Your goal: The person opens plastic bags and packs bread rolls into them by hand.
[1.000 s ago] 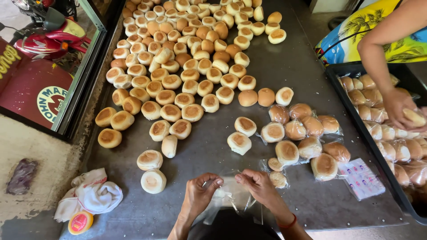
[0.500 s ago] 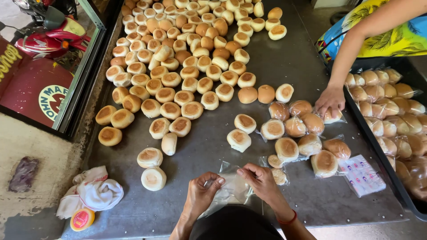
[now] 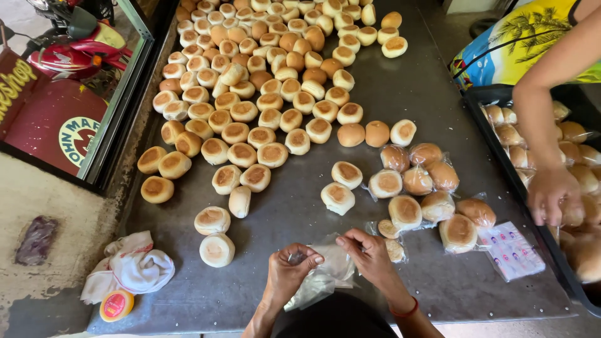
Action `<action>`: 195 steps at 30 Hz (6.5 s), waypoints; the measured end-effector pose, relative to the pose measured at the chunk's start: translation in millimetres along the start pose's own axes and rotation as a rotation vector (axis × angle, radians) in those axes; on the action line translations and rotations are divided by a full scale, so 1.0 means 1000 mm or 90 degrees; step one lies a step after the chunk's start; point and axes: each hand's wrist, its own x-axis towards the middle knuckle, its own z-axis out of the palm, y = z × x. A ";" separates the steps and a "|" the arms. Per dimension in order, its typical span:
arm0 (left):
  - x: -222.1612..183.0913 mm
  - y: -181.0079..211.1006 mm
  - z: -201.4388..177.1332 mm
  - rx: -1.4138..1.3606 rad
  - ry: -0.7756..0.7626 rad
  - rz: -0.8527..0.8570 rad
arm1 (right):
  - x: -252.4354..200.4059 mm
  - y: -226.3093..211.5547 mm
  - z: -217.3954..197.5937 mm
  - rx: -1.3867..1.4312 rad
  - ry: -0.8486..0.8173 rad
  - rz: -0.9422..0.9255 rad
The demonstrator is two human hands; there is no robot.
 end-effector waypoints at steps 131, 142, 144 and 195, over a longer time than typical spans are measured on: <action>-0.010 0.057 -0.010 0.362 -0.080 0.289 | 0.006 0.009 0.054 -0.297 -0.231 -0.011; -0.006 0.072 -0.051 0.286 0.015 0.159 | 0.023 -0.023 0.002 -0.274 -0.231 -0.227; -0.004 0.067 -0.055 0.353 0.012 0.168 | 0.020 -0.047 -0.008 -0.031 -0.352 -0.099; -0.007 0.050 0.003 0.082 0.010 0.158 | 0.001 -0.045 0.031 -0.152 0.053 -0.352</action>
